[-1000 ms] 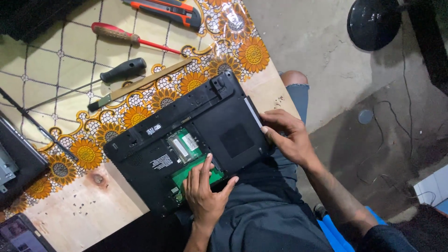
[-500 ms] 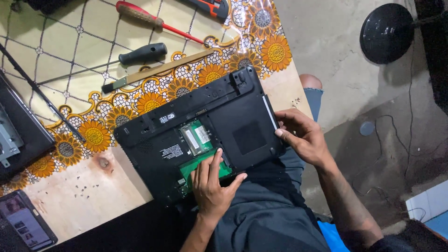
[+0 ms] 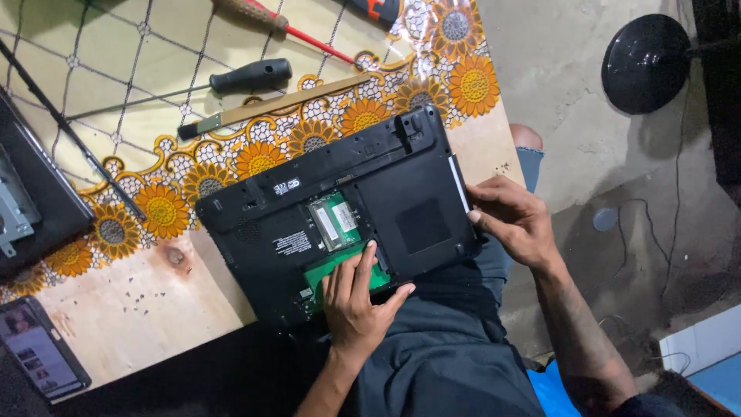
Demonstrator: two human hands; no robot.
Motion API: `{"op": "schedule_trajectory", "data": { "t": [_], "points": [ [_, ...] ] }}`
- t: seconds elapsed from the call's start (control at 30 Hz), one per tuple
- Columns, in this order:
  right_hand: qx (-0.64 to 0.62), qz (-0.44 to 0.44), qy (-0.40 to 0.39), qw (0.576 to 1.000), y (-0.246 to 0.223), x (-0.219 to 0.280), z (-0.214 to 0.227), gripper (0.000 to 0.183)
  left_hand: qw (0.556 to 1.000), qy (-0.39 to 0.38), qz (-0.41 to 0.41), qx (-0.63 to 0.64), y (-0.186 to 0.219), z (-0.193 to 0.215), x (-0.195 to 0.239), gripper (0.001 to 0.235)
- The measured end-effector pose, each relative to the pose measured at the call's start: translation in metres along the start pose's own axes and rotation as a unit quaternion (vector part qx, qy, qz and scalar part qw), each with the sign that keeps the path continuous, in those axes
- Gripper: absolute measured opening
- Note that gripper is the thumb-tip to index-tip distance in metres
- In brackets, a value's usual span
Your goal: The person is installing a hard drive into a laptop. They hold the laptop upside down on their lap and insert a hard drive into the drive bay, then remove it and place it on the table. They then pick up a different hard drive and insert it into the laptop.
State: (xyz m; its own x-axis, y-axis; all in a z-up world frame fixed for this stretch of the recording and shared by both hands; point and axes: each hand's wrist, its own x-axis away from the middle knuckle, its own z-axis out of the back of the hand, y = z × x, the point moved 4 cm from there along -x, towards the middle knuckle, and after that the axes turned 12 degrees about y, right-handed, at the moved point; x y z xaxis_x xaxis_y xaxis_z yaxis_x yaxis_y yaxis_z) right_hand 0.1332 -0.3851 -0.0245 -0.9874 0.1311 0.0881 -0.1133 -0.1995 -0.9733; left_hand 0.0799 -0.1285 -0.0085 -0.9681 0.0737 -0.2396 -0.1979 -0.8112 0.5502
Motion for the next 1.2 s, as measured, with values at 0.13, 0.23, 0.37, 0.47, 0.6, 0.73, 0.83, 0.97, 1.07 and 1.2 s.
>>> {"op": "schedule_trajectory", "data": {
  "t": [0.13,0.23,0.37,0.47,0.6,0.73,0.83,0.97,1.07,1.2],
  "points": [
    [0.018,0.000,-0.017,1.000,0.006,0.003,0.001,0.033,1.000,0.023,-0.008,0.010,-0.002,-0.002,0.003,0.075],
    [0.005,-0.007,-0.022,1.000,0.010,0.006,0.001,0.035,0.999,0.037,-0.017,0.005,-0.004,-0.003,0.005,0.079],
    [-0.001,-0.004,0.006,1.000,0.009,0.011,-0.003,0.033,0.999,0.042,-0.029,0.014,-0.005,-0.005,0.009,0.083],
    [0.009,0.000,0.016,1.000,0.006,0.014,-0.005,0.033,0.998,0.041,-0.038,0.016,-0.004,-0.005,0.009,0.083],
    [-0.015,-0.012,-0.028,0.999,0.000,0.011,-0.002,0.038,0.998,0.032,-0.047,0.005,-0.002,-0.004,0.006,0.083],
    [-0.050,-0.038,-0.009,0.998,0.002,0.010,0.001,0.037,0.999,0.014,-0.029,0.008,0.002,0.001,0.005,0.083],
    [-0.029,-0.020,0.028,0.999,0.000,0.012,0.002,0.030,1.000,0.010,-0.017,0.008,0.003,0.002,0.005,0.080],
    [0.056,-0.012,0.028,0.998,-0.006,0.020,-0.002,0.030,1.000,0.003,-0.001,0.015,0.000,-0.001,0.006,0.081],
    [0.093,0.024,0.025,0.995,-0.014,0.022,-0.009,0.033,0.999,0.007,0.010,0.037,0.000,-0.003,0.003,0.079],
    [0.109,0.018,-0.002,0.994,-0.008,0.027,-0.005,0.041,0.997,0.005,0.028,0.067,-0.003,-0.004,0.006,0.076]
  ]
}}
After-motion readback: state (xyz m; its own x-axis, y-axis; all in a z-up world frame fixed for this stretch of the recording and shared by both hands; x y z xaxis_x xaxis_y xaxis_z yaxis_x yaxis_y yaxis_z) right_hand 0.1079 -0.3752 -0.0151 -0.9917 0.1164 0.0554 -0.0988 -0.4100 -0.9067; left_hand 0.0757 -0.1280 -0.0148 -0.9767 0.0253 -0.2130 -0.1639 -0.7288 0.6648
